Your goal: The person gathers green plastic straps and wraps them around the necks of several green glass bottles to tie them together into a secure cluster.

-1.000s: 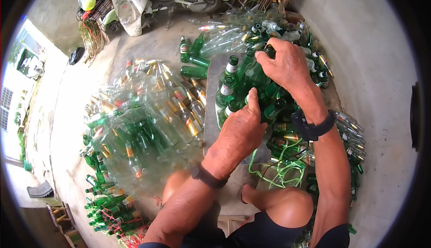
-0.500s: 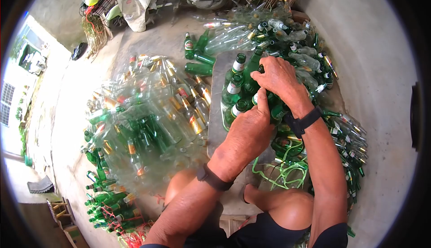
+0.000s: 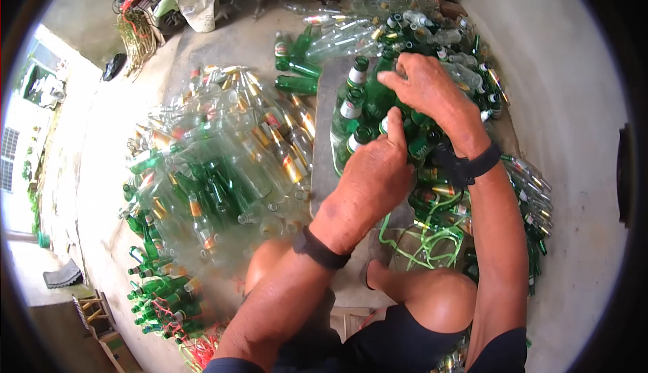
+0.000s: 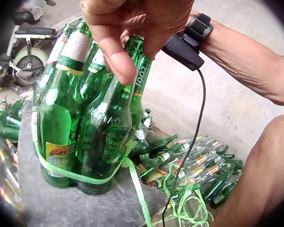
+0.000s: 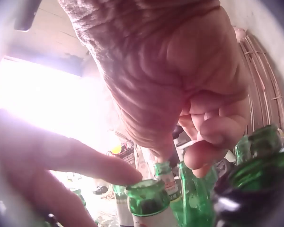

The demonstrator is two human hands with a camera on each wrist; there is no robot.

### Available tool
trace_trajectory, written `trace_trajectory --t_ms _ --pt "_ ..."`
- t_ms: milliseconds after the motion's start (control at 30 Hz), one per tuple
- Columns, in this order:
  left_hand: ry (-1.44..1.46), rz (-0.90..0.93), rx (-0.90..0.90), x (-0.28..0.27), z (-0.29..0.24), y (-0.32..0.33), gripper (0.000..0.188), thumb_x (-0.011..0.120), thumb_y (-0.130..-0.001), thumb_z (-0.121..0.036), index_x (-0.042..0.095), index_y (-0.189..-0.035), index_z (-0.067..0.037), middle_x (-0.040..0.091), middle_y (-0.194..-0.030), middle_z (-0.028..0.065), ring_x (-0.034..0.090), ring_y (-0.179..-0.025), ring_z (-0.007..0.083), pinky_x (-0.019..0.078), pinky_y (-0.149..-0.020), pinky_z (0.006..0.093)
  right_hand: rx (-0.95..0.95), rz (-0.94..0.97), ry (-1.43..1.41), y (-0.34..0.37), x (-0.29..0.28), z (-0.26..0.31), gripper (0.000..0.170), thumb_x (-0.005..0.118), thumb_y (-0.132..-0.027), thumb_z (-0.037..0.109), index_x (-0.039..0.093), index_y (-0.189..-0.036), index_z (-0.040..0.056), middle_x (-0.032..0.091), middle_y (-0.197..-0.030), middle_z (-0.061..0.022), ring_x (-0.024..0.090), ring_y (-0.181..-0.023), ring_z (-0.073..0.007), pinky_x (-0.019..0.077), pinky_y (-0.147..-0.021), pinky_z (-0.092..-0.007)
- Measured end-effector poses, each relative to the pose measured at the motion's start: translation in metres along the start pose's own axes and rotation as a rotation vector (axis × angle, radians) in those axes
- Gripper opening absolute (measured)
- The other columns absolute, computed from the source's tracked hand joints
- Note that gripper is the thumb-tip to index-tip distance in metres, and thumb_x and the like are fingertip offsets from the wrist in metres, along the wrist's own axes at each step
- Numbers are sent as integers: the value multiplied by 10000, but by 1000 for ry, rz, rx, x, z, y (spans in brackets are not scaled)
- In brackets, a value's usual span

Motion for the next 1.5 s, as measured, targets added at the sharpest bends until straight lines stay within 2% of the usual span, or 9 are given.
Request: trace_trajectory --t_ms 200,233,400,567,867,1000,1200,1367,1500 --pt "29 30 1 -5 1 3 828 748 -836 -84 274 -1488 106 689 -952 334 683 -945 499 558 -806 526 58 -167 -112 50 -47 4 286 729 -906 236 662 -824 -30 683 -757 -241 675 -728 -456 533 -665 -489" --pt "18 28 -1 -4 3 3 829 750 -836 -85 276 -1491 96 693 -962 327 684 -944 495 558 -802 526 27 -172 -133 64 -53 4 241 728 -911 178 643 -809 -23 651 -669 -195 637 -584 -343 498 -589 -416" --pt "-40 19 4 -4 7 2 845 755 -831 -104 278 -1507 68 703 -977 298 685 -954 477 555 -793 522 333 103 -433 139 -42 -12 270 712 -954 163 628 -781 -27 575 -597 -48 512 -569 -83 438 -519 -315" --pt "-57 15 38 -6 5 6 837 761 -822 -118 311 -1505 59 697 -968 317 685 -962 481 554 -802 524 489 525 -638 196 15 -46 241 707 -958 250 686 -977 10 680 -817 -38 648 -696 -120 517 -552 -286" --pt "-86 -232 66 2 3 13 712 690 -734 -10 408 -1349 210 698 -842 300 713 -839 461 576 -766 529 493 736 -667 245 72 -70 317 703 -918 232 660 -1155 26 696 -977 -46 675 -842 -125 549 -669 -271" --pt "-129 -304 41 -9 -11 26 758 692 -722 -21 414 -1379 234 709 -887 264 720 -871 383 588 -785 434 476 676 -652 261 26 -47 287 671 -953 237 656 -1138 19 695 -926 -39 672 -835 -119 530 -703 -270" --pt "-34 -444 91 -60 -49 67 684 714 -710 -22 473 -1299 228 704 -869 281 717 -870 414 586 -785 459 245 659 -768 292 -50 17 268 586 -1011 196 639 -1172 -12 659 -1036 -72 634 -980 -168 494 -895 -308" --pt "42 -466 117 -113 -63 152 517 744 -748 -56 526 -1168 150 701 -832 289 719 -831 439 584 -784 474 14 544 -461 316 -50 55 262 558 -944 151 591 -1116 -43 572 -1130 -124 549 -1104 -256 394 -1053 -341" --pt "130 -465 111 -128 -34 238 513 752 -824 -81 527 -1259 71 724 -973 246 736 -863 408 596 -774 445 16 515 -429 320 -49 48 335 568 -943 262 590 -1072 -46 579 -1081 -140 565 -1045 -287 419 -1015 -370"
Point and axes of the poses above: each hand's wrist, its own y-axis away from the middle knuckle, its own x-axis out of the palm, z = x × y, the point moved 3 cm from there along -y, towards the middle knuckle
